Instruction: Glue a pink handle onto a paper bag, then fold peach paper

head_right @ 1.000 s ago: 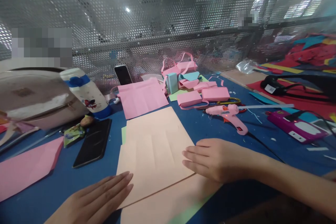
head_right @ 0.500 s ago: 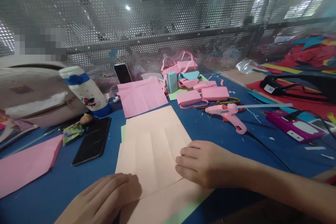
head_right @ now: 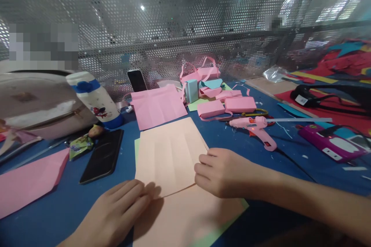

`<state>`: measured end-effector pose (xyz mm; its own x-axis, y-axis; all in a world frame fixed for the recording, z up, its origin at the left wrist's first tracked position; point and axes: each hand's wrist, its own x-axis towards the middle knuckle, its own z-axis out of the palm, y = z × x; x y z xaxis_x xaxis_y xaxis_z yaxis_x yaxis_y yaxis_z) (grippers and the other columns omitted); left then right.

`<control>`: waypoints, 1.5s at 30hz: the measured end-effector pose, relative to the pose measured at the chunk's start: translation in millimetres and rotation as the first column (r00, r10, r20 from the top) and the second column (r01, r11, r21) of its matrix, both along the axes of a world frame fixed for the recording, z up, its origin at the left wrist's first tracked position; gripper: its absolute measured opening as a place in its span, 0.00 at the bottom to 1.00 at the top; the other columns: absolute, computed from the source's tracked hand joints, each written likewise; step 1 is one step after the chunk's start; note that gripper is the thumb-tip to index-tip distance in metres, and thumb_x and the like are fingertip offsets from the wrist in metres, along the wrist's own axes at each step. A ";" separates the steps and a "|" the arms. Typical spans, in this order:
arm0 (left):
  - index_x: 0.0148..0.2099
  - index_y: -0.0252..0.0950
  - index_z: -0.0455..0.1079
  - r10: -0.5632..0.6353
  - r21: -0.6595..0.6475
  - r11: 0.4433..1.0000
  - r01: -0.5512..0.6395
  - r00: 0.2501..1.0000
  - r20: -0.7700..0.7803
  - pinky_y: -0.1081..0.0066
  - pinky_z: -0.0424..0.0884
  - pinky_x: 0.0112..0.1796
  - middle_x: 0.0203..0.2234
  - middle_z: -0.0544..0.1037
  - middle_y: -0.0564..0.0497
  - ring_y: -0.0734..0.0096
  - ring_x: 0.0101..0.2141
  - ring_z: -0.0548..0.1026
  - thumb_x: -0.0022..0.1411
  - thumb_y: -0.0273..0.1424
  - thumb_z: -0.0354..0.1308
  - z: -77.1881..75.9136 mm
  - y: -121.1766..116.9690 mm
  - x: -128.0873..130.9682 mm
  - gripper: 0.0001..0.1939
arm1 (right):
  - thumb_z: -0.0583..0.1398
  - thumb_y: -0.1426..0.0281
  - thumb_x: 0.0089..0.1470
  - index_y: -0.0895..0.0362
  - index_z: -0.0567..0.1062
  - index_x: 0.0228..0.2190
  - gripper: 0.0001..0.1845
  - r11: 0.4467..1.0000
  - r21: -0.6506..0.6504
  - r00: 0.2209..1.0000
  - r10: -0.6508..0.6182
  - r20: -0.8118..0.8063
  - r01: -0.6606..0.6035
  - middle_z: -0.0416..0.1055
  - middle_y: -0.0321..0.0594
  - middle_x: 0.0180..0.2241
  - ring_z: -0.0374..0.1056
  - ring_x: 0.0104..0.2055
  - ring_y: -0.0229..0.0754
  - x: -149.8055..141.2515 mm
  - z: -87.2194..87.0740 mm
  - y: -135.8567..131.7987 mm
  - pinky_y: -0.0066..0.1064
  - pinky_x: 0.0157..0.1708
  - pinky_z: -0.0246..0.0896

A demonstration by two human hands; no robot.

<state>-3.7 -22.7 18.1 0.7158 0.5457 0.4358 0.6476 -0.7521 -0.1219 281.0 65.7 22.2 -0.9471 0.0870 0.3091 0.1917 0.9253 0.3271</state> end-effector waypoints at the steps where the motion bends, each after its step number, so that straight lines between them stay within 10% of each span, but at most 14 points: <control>1: 0.38 0.33 0.68 0.017 -0.013 1.000 -0.017 1.000 0.001 0.70 0.66 0.23 0.25 0.73 0.51 0.69 0.25 0.70 0.71 0.23 0.42 -0.5 0.9 2.5 0.14 | 0.53 0.79 0.61 0.58 0.70 0.28 0.11 1.000 -0.020 1.000 0.008 0.011 -0.008 0.67 0.36 0.26 0.60 0.29 0.38 -1.7 -2.6 0.4 0.33 0.27 0.47; 12: 0.43 0.36 0.65 0.038 -0.191 0.981 -0.038 0.999 -0.004 0.68 0.68 0.26 0.29 0.73 0.51 0.66 0.27 0.71 0.72 0.27 0.43 -15.8 17.6 -3.2 0.09 | 0.52 0.81 0.58 0.56 0.68 0.29 0.10 0.959 -0.280 0.999 -0.033 0.018 0.037 0.65 0.35 0.27 0.54 0.27 0.39 -21.0 -21.1 7.9 0.33 0.25 0.42; 23: 0.37 0.39 0.67 0.198 -0.422 0.892 -0.162 0.979 0.040 0.74 0.66 0.25 0.25 0.74 0.54 0.71 0.23 0.73 0.71 0.28 0.40 -9.3 29.6 -16.2 0.15 | 0.48 0.68 0.64 0.56 0.60 0.24 0.16 0.692 -0.693 0.977 -0.191 0.090 0.199 0.61 0.34 0.24 0.55 0.28 0.38 -19.0 -23.7 24.4 0.32 0.28 0.42; 45: 0.27 0.39 0.63 0.210 -0.236 0.947 -0.218 0.976 -0.058 0.70 0.59 0.20 0.18 0.67 0.57 0.72 0.17 0.67 0.68 0.24 0.45 -23.9 35.9 -22.2 0.15 | 0.52 0.79 0.55 0.55 0.72 0.35 0.11 0.867 -0.487 0.994 -0.107 0.025 0.106 0.69 0.41 0.31 0.61 0.35 0.44 -13.8 -41.8 20.1 0.35 0.36 0.54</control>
